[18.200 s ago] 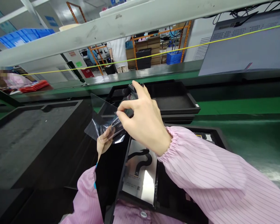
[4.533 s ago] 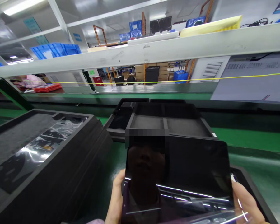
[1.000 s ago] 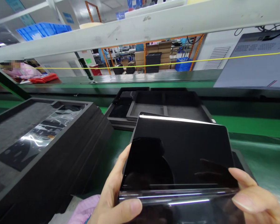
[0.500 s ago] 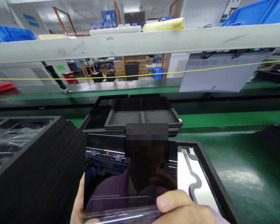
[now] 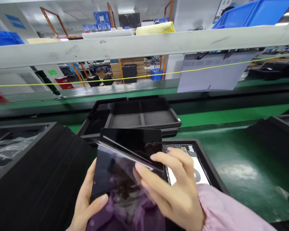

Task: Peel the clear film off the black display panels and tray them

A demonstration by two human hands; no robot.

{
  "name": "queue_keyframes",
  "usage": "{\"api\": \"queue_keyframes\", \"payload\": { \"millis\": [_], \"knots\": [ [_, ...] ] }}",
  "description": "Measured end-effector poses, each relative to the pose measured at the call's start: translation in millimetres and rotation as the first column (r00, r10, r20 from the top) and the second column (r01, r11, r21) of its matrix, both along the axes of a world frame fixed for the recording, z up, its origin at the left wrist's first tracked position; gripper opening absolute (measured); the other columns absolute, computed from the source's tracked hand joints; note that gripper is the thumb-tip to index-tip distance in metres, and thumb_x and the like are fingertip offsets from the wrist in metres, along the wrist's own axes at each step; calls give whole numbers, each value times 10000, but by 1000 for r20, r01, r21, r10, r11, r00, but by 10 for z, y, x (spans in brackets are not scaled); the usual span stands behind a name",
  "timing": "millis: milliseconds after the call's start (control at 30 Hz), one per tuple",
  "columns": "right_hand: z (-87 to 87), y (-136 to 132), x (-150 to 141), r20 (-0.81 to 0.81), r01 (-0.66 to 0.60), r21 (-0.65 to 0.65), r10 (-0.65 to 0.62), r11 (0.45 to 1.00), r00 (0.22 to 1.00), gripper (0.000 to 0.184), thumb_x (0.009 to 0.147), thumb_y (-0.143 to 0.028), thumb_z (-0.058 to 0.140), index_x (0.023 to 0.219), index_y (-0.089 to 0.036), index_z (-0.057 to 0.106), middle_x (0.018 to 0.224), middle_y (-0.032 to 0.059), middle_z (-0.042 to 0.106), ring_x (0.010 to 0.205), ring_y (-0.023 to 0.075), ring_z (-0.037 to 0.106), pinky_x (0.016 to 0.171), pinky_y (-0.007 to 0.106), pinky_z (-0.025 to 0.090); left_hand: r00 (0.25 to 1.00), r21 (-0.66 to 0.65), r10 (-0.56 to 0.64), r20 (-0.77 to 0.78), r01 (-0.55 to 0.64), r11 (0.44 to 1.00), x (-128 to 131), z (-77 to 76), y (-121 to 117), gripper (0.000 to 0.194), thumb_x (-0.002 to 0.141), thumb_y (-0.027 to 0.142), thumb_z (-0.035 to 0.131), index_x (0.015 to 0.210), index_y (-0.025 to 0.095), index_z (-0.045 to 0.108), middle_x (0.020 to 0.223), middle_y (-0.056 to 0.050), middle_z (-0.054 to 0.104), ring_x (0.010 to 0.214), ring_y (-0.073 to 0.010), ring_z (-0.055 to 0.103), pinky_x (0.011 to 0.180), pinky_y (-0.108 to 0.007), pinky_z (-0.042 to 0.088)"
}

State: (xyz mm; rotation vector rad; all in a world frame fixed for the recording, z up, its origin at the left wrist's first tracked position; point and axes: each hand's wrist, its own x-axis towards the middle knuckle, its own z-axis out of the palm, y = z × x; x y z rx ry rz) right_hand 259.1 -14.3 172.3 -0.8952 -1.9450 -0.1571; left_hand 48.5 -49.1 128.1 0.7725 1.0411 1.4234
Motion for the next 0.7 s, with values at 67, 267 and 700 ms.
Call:
{"api": "queue_keyframes", "payload": {
  "millis": [67,267,700],
  "knots": [
    [128,136,-31,-51,-199,-228,192,953,980,472,925,-156,521,1359,-336,469,944,28,569,831,168,542,782,313,506,999,101,-50,5,49,994,-15,66,110,735,694,246,747,1365,265,447,1292,-21,635,1207,-242,565,961,-249,470],
    [539,480,-5,-101,-668,-650,831,362,548,555,849,2,374,1349,-212,484,1474,67,316,1321,200,362,1034,348,416,990,113,-109,93,98,989,-147,161,309,697,696,225,713,1355,230,488,1245,-57,662,1215,-302,551,1033,-363,420],
    [721,532,-262,89,-500,-113,510,859,856,185,813,-196,692,639,-200,628,1455,-14,350,1401,308,130,1157,526,142,975,107,145,167,-164,981,-261,211,321,482,823,292,608,1300,241,555,1369,-11,571,1363,-258,380,1150,-373,268]
  ]
}}
